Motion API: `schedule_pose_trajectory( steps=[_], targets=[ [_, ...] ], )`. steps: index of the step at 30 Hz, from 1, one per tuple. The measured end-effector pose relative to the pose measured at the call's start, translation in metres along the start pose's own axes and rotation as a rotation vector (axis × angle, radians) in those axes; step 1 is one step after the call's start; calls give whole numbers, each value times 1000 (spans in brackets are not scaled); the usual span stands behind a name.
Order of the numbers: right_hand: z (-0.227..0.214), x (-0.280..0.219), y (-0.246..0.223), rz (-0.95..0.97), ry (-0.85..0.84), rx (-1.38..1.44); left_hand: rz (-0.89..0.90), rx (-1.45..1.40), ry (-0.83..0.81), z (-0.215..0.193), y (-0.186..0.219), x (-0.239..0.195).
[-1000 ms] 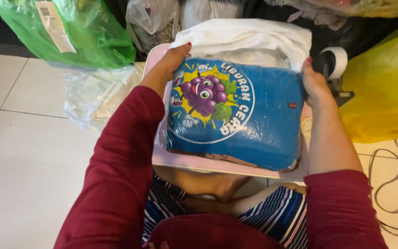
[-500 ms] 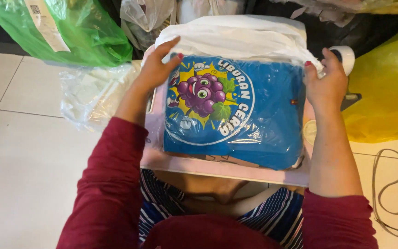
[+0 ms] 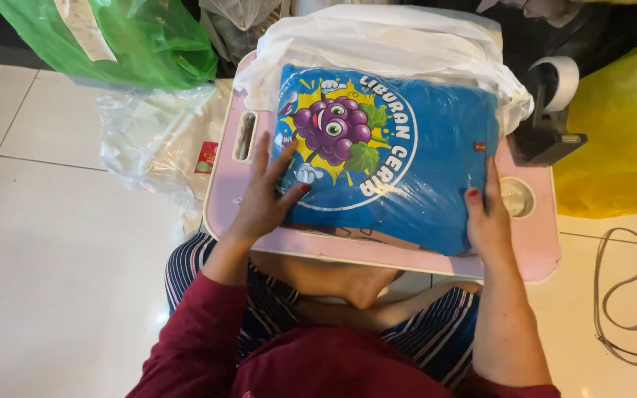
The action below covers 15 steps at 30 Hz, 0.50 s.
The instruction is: The person sits on the floor and places a white plastic bag containing a blue item onto a pink tray. They smooth the bag, apply a shipping label, and then place a brown wrapped item on top of the bag. The person adjusts the items on the tray to ensure they are secure.
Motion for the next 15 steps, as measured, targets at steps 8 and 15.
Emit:
schedule_pose_trajectory(
  steps=[8,15],
  targets=[
    [9,-45,17,43,-28,-11,14,-20,21,6,-5,-42],
    [23,-97,11,-375,214,-224,253,383,162,21,-30,-72]
  ],
)
Point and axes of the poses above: each hand's wrist, its own x-axis towards the middle knuckle, its own z-axis out of the palm, y = z × x, the point moved 4 cm from there along x, towards the middle knuckle, and after that the axes turned 6 degrees about -y, right-handed, at the moved point
